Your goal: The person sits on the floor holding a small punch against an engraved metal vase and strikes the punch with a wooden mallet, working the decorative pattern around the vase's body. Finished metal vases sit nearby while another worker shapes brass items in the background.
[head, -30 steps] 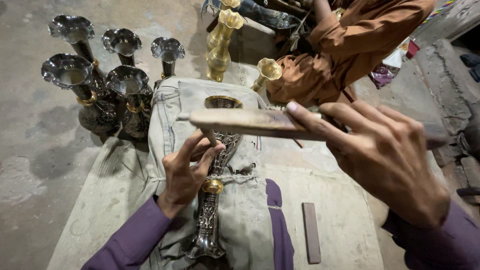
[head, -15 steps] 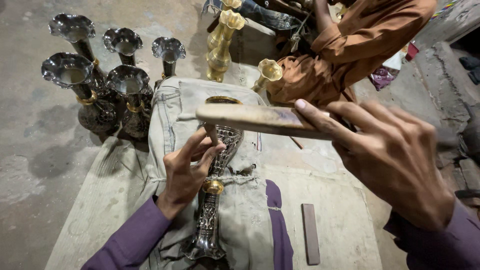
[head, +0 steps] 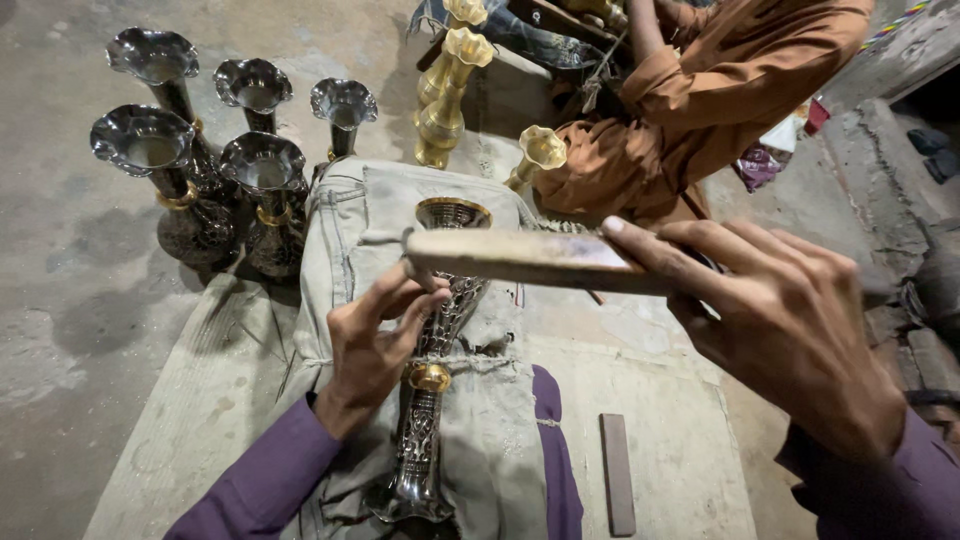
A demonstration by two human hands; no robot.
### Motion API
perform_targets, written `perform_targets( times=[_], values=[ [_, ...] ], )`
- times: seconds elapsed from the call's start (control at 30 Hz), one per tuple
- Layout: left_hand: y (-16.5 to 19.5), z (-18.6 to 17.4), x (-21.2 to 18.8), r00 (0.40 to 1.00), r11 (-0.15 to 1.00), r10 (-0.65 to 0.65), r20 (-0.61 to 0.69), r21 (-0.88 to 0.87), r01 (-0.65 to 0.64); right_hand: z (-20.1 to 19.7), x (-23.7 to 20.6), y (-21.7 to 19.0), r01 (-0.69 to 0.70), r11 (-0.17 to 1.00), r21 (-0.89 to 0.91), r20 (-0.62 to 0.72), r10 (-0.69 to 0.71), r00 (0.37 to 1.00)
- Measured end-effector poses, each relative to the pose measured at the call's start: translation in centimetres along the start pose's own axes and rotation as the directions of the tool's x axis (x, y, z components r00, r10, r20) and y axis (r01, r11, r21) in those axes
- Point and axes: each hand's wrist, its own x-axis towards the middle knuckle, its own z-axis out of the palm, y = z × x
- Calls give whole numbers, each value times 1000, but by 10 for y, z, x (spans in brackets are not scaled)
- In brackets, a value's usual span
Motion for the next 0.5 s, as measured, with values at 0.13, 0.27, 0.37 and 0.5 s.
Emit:
perform_targets(
  times=[0.13,0.27,0.37,0.5],
  values=[
    [1,-3,1,988,981,-156,5,-115,156,8,5,2,-90,995,50,119,83,989],
    [5,-2,1,983,967,-183,4,-182,180,15,16,4,-75,992,-97,326,103,940],
    [6,-2,0,977,963,-213,6,-165,211,11,25,5,-54,997,-53,188,63,980],
    [4,-1,-1,984,978,-179,-8,-113,177,-4,34,1,-104,944,313,-44,124,991]
  ],
)
